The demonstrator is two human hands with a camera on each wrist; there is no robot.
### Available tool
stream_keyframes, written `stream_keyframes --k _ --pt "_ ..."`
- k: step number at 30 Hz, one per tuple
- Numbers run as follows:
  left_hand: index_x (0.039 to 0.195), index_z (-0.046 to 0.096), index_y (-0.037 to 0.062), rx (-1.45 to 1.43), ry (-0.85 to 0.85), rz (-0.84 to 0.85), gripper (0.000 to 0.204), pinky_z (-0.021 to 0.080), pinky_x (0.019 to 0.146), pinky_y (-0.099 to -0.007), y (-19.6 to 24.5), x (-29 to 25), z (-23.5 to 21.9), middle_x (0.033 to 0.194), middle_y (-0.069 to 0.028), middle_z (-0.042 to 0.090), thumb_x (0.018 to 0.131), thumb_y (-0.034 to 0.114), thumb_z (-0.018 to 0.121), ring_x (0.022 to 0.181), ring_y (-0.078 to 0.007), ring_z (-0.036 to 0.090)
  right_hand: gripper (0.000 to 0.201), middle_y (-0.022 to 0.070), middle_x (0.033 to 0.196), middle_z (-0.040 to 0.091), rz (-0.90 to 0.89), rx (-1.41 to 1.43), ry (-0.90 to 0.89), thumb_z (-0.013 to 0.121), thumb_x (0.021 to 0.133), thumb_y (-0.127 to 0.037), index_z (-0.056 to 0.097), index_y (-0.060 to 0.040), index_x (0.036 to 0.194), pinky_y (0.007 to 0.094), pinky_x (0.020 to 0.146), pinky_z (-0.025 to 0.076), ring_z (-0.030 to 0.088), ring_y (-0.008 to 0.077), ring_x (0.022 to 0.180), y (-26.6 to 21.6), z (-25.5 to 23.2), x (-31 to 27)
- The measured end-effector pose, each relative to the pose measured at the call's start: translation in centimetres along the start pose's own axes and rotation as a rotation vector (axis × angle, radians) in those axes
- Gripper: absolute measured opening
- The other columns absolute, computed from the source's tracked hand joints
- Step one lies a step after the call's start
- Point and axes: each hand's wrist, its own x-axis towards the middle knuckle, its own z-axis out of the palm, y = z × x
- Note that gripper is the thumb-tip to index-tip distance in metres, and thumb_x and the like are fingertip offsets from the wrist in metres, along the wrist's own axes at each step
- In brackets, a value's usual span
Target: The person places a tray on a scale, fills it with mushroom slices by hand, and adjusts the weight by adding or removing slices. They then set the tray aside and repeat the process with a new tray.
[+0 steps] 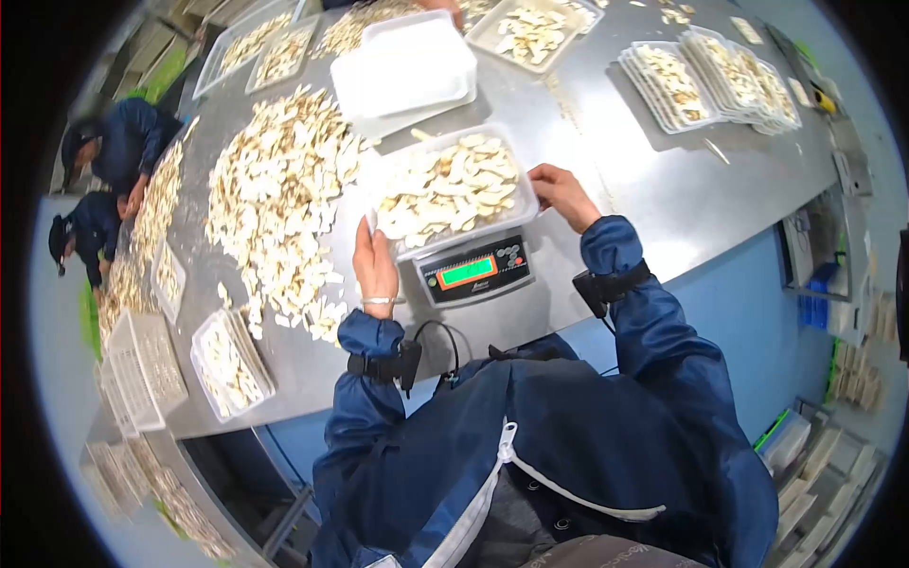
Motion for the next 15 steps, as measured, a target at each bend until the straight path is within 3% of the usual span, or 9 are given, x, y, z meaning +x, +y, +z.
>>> stream_keyframes --k 6,10,11,12,13,15 --pt "0.133 0.043 -0.0083 -0.039 -0.085 0.002 0.044 0.038 0.098 -0.0314 3.0 -0.4 -0.5 0.124 -0.0188 0.056 0.099 0.019 0.042 0.112 -0.022 0.053 0.009 0.002 0.072 0.059 -0.038 0.126 -0.077 0.059 0.082 -0.006 0.061 -0.0004 0.089 0.0234 0.055 0.044 0.054 0.009 0.06 0.0 -1.0 -2.3" --pt "0.137 0.04 -0.0044 -0.184 -0.099 -0.011 0.051 0.039 0.1 -0.0338 5.7 -0.1 0.9 0.132 -0.0175 0.05 0.101 0.031 0.04 0.116 -0.024 0.051 0.007 -0.001 0.072 0.058 -0.056 0.312 0.085 0.058 0.083 -0.005 0.061 -0.0016 0.089 0.0199 0.054 0.038 0.049 0.0058 0.058 -0.4 -3.2 -6.8" --pt "0.141 0.035 -0.0023 -0.383 -0.151 -0.116 0.055 0.04 0.098 -0.0351 7.1 -0.3 1.6 0.133 -0.0168 0.049 0.101 0.036 0.038 0.117 -0.0249 0.051 0.007 -0.0017 0.072 0.058 -0.06 0.377 0.122 0.058 0.083 -0.005 0.062 -0.0019 0.089 0.0191 0.054 0.038 0.048 0.0051 0.058 -0.5 -4.1 -7.8" --pt "0.141 0.035 -0.002 -0.388 -0.165 -0.09 0.056 0.041 0.097 -0.0347 8.0 -0.6 2.0 0.132 -0.0168 0.05 0.1 0.036 0.039 0.116 -0.0246 0.052 0.007 -0.0024 0.072 0.058 -0.064 0.446 0.156 0.058 0.083 -0.005 0.062 -0.0023 0.089 0.0183 0.054 0.037 0.048 0.0044 0.057 -0.5 -5.1 -8.6" --pt "0.141 0.035 -0.0017 -0.389 -0.177 -0.062 0.056 0.042 0.096 -0.0344 8.7 -0.7 2.4 0.131 -0.0167 0.051 0.1 0.037 0.039 0.115 -0.0243 0.052 0.008 0.0019 0.07 0.06 -0.065 0.515 0.196 0.06 0.082 -0.005 0.062 -0.002 0.089 0.0219 0.055 0.043 0.054 0.0084 0.058 -0.3 -6.5 -8.8" --pt "0.14 0.036 -0.0012 -0.385 -0.174 -0.023 0.057 0.044 0.092 -0.0323 10.1 -1.0 3.4 0.126 -0.0161 0.054 0.099 0.039 0.04 0.111 -0.0221 0.055 0.01 0.0021 0.069 0.06 -0.117 0.483 0.266 0.059 0.081 -0.004 0.062 -0.0011 0.09 0.022 0.055 0.044 0.054 0.0085 0.057 0.4 -10.0 -8.6"
